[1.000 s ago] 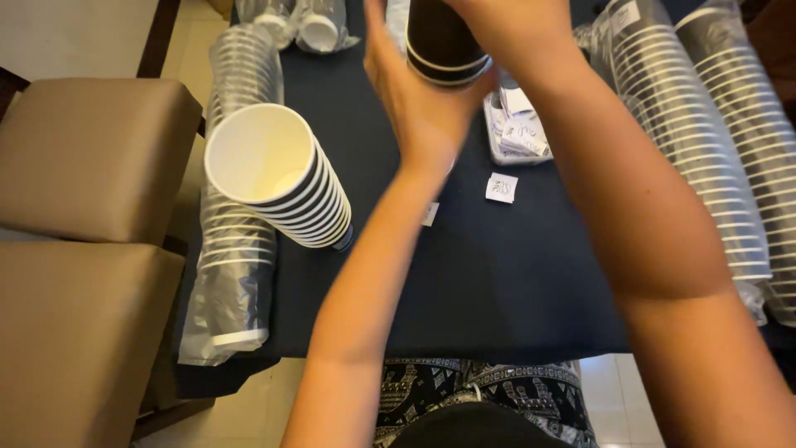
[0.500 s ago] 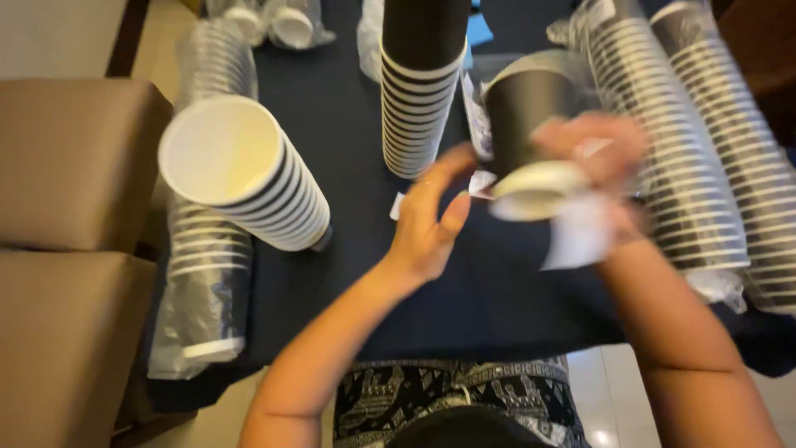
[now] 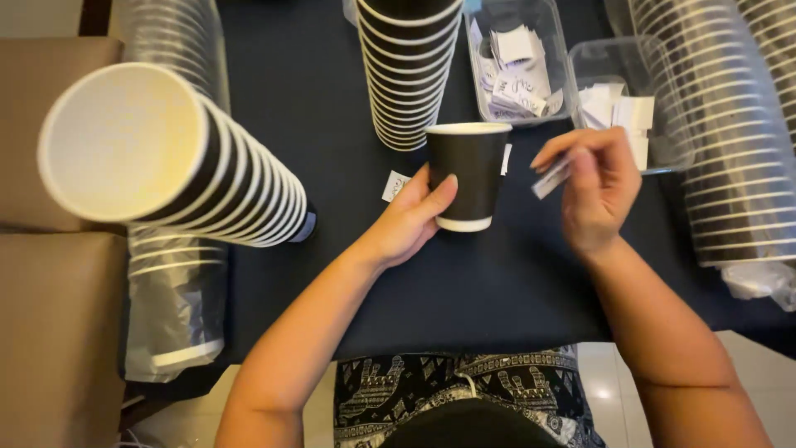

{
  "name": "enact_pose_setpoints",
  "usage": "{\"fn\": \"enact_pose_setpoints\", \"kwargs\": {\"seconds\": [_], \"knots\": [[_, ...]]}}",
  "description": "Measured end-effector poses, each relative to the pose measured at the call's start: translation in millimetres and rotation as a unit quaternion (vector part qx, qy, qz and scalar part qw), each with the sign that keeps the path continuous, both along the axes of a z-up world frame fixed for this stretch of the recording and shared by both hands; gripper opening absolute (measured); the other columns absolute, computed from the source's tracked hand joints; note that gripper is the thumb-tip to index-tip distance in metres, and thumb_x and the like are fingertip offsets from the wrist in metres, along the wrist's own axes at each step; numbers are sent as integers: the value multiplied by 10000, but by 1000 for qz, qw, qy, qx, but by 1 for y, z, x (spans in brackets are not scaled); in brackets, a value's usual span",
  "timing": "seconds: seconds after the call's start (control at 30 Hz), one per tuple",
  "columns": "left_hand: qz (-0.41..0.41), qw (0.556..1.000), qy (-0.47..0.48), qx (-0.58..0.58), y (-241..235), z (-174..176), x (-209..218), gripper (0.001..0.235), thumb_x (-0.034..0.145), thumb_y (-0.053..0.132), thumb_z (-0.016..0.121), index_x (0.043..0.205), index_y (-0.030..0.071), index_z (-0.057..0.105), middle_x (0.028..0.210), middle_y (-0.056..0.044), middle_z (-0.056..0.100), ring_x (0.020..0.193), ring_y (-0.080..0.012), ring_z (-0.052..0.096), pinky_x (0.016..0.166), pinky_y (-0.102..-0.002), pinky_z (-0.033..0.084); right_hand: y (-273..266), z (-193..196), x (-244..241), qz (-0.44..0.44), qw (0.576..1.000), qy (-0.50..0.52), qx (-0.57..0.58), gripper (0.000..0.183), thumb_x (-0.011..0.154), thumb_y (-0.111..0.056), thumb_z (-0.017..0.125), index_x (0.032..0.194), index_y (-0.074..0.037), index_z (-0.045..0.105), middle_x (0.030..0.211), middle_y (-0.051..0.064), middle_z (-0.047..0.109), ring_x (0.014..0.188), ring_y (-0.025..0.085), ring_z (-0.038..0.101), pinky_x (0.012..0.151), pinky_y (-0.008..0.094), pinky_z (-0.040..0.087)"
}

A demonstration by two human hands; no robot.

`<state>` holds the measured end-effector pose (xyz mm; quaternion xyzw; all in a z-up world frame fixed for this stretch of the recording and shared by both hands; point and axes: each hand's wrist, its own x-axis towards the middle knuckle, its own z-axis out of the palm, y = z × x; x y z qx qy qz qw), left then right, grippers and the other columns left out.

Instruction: Applying logo stickers to black paper coffee cups

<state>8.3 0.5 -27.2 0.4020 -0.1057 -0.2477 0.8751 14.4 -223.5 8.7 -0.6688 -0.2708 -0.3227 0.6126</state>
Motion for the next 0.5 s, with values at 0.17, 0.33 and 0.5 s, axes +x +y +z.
{"fn": "enact_pose_setpoints", "kwargs": {"seconds": [0.17,0.33,0.5], "knots": [[-16,999,-28,39,-4,20,-7,749,1089,272,542,1653,83,87,1654,-156,265,1523,-245,259,1261,-496,253,-2,7,-13,28,981,150,-121,248,1048,-99,635,827,9,602,707,116,649,584,187,540,592,285,426],[-47,995,-27,84,0,34,-17,772,1100,346,477,1647,51,20,1676,-189,145,1560,-280,136,1293,-503,132,-2,10,-22,-21,951,189,-243,195,1001,-198,765,887,-61,685,662,51,647,641,294,654,615,337,472],[-55,993,-43,96,-1,27,-18,826,1078,421,505,1645,40,41,1660,-210,197,1557,-296,173,1291,-506,159,4,12,-23,-29,947,175,-268,238,1015,-165,794,867,-46,650,644,66,612,661,321,665,618,365,482]]}}
